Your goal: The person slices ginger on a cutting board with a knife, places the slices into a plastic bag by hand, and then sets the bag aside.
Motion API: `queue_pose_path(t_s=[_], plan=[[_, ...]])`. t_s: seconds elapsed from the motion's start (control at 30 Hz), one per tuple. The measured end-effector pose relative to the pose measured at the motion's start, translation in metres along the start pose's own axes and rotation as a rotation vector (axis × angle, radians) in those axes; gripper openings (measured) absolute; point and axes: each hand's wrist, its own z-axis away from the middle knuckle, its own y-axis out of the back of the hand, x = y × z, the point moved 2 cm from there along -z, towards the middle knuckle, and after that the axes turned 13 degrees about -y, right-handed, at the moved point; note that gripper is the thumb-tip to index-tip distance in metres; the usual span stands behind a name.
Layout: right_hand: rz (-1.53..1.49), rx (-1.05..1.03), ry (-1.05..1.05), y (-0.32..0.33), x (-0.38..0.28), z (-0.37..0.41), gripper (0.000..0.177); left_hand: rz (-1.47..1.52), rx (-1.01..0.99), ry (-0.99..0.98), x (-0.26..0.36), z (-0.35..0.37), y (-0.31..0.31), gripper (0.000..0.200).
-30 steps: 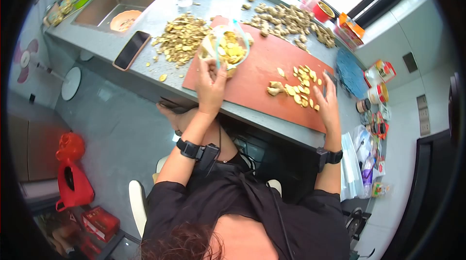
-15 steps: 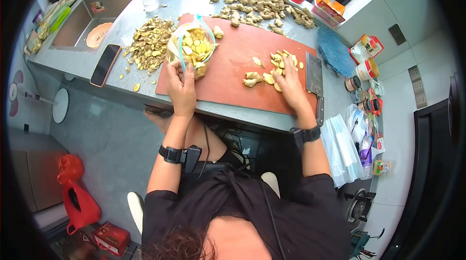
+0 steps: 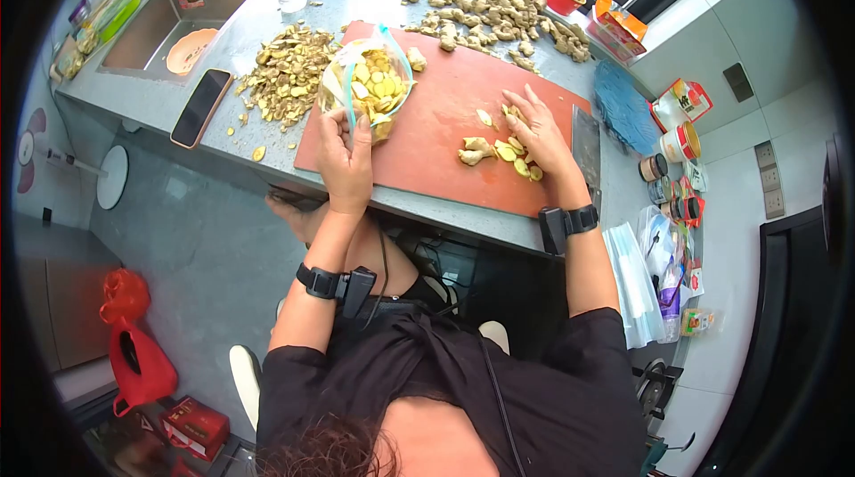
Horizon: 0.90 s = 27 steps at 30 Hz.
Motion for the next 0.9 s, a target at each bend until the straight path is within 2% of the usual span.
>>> queue_pose_path(t_s=[0.03, 0.1, 0.23, 0.3, 0.37, 0.47, 0.53, 0.57, 0.67, 0.8, 0.87, 0.9], plan=[[0.001, -0.004, 0.000, -0.001, -0.005, -0.002, 0.054, -0.009, -0.008, -0.004, 0.000, 0.000, 0.000, 0.020], [0.210, -0.019, 0.049, -0.004, -0.011, -0.006, 0.053, -0.017, -0.008, -0.006, 0.001, 0.000, 0.000, 0.021], [0.247, -0.066, 0.131, -0.001, -0.012, 0.009, 0.048, -0.042, -0.010, -0.006, 0.000, 0.000, 0.001, 0.021], [0.055, -0.074, 0.131, 0.005, -0.003, 0.024, 0.043, -0.079, -0.005, -0.017, -0.006, 0.001, 0.003, 0.024], [0.005, -0.094, 0.081, 0.013, 0.000, 0.038, 0.042, -0.111, -0.007, -0.027, -0.008, 0.000, 0.002, 0.027], [-0.054, -0.057, 0.019, 0.025, 0.004, 0.056, 0.047, -0.023, 0.036, -0.021, 0.001, 0.000, -0.002, 0.028], [-0.017, 0.062, 0.023, 0.028, 0.007, 0.060, 0.060, -0.021, 0.026, 0.012, 0.002, -0.001, 0.000, 0.029], [-0.016, 0.062, 0.026, 0.026, 0.007, 0.063, 0.060, -0.021, 0.029, 0.010, 0.000, -0.001, 0.000, 0.029], [0.169, 0.099, 0.064, 0.012, 0.004, 0.075, 0.077, -0.087, 0.024, -0.009, -0.004, 0.000, 0.001, 0.030], [0.225, 0.232, 0.097, 0.001, 0.000, 0.071, 0.072, -0.097, 0.026, -0.026, -0.004, 0.000, 0.000, 0.029], [0.266, 0.242, 0.107, 0.002, -0.004, 0.065, 0.056, -0.096, 0.029, -0.036, -0.003, 0.000, 0.001, 0.029], [0.264, 0.243, 0.107, 0.001, -0.005, 0.062, 0.056, -0.096, 0.025, -0.022, -0.003, 0.000, 0.001, 0.029]])
